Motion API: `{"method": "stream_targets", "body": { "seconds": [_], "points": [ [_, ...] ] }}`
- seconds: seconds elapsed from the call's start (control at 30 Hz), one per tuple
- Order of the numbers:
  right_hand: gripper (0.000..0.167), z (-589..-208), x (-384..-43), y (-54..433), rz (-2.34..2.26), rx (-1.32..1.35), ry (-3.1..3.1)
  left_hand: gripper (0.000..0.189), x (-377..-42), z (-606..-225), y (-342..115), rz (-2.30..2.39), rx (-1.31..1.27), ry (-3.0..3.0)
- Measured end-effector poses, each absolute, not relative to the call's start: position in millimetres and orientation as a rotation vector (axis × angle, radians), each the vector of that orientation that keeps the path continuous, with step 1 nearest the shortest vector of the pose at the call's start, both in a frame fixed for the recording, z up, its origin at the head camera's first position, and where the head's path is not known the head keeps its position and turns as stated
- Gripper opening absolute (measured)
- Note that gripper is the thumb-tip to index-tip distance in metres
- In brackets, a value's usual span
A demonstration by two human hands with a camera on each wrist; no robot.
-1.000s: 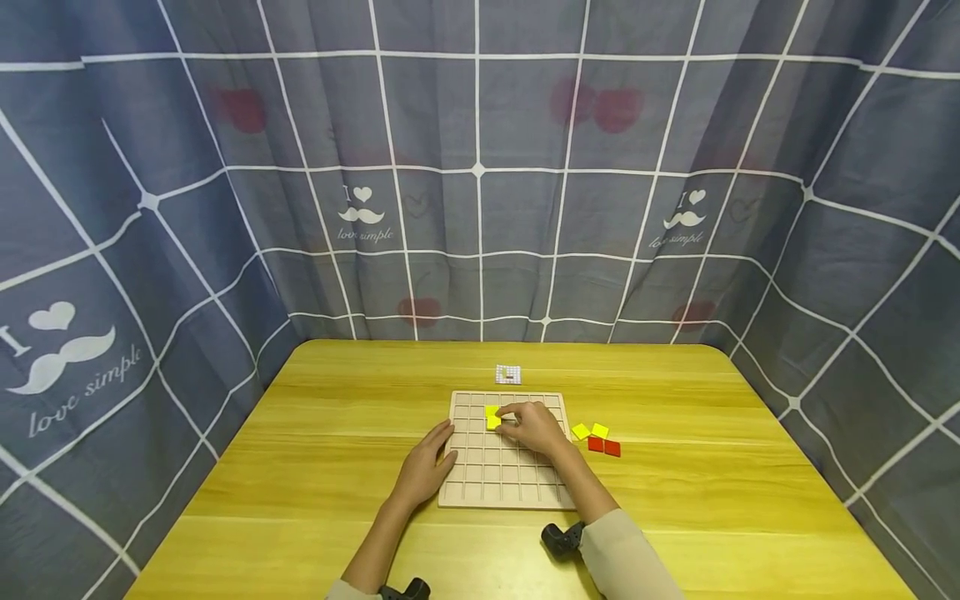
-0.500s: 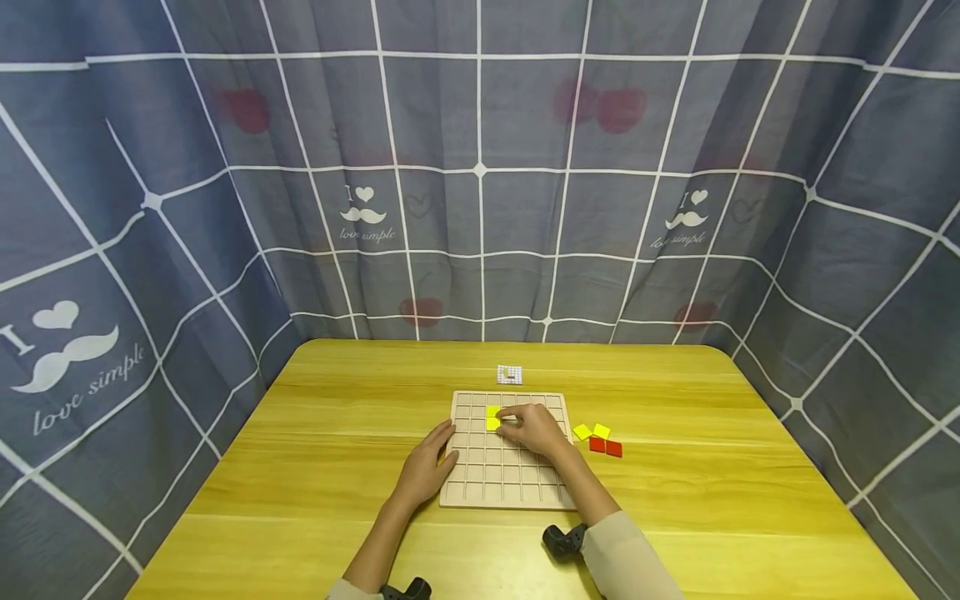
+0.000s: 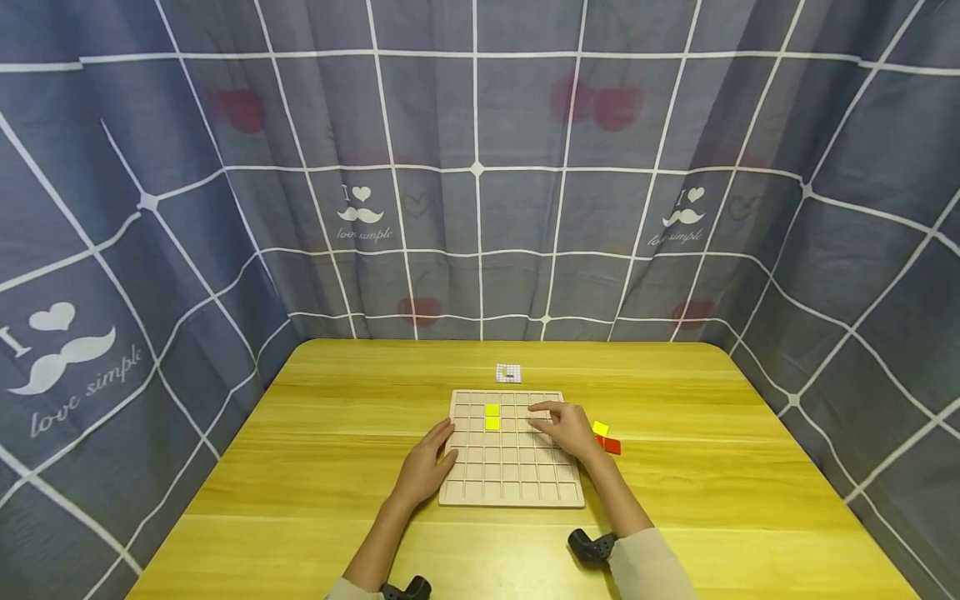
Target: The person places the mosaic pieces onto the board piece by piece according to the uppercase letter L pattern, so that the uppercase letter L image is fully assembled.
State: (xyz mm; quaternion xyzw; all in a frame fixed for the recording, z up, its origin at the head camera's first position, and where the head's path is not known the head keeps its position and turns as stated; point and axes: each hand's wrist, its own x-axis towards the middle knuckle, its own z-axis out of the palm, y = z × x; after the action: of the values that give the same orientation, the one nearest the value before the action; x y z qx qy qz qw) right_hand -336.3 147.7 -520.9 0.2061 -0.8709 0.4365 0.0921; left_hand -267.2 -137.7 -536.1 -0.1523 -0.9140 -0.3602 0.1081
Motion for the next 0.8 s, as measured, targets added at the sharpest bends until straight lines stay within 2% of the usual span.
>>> {"method": "stream_targets", "body": {
  "seconds": [0.23,0.37,0.57,0.8],
  "points": [
    [0.029,-520.3,-330.1,202.6,1.274,0.463,-2.590,0.048,-267.2,-536.0,-138.4,-1.061,-0.448,-2.688],
    [0.030,-521.2,-327.2,222.7,1.244,0.463,-2.634,0.048,-267.0,-535.8,-138.7,-1.052,-0.445,-2.695],
    [0.036,-521.8,-325.0,231.9,1.209,0.493,-2.737,0.048,-267.4,-535.7,-138.7,-1.049,-0.444,-2.693],
    [0.034,-525.0,-328.8,231.0,1.101,0.427,-2.808,0.048,-267.9,-536.6,-137.9,-1.031,-0.450,-2.689]
  ]
}}
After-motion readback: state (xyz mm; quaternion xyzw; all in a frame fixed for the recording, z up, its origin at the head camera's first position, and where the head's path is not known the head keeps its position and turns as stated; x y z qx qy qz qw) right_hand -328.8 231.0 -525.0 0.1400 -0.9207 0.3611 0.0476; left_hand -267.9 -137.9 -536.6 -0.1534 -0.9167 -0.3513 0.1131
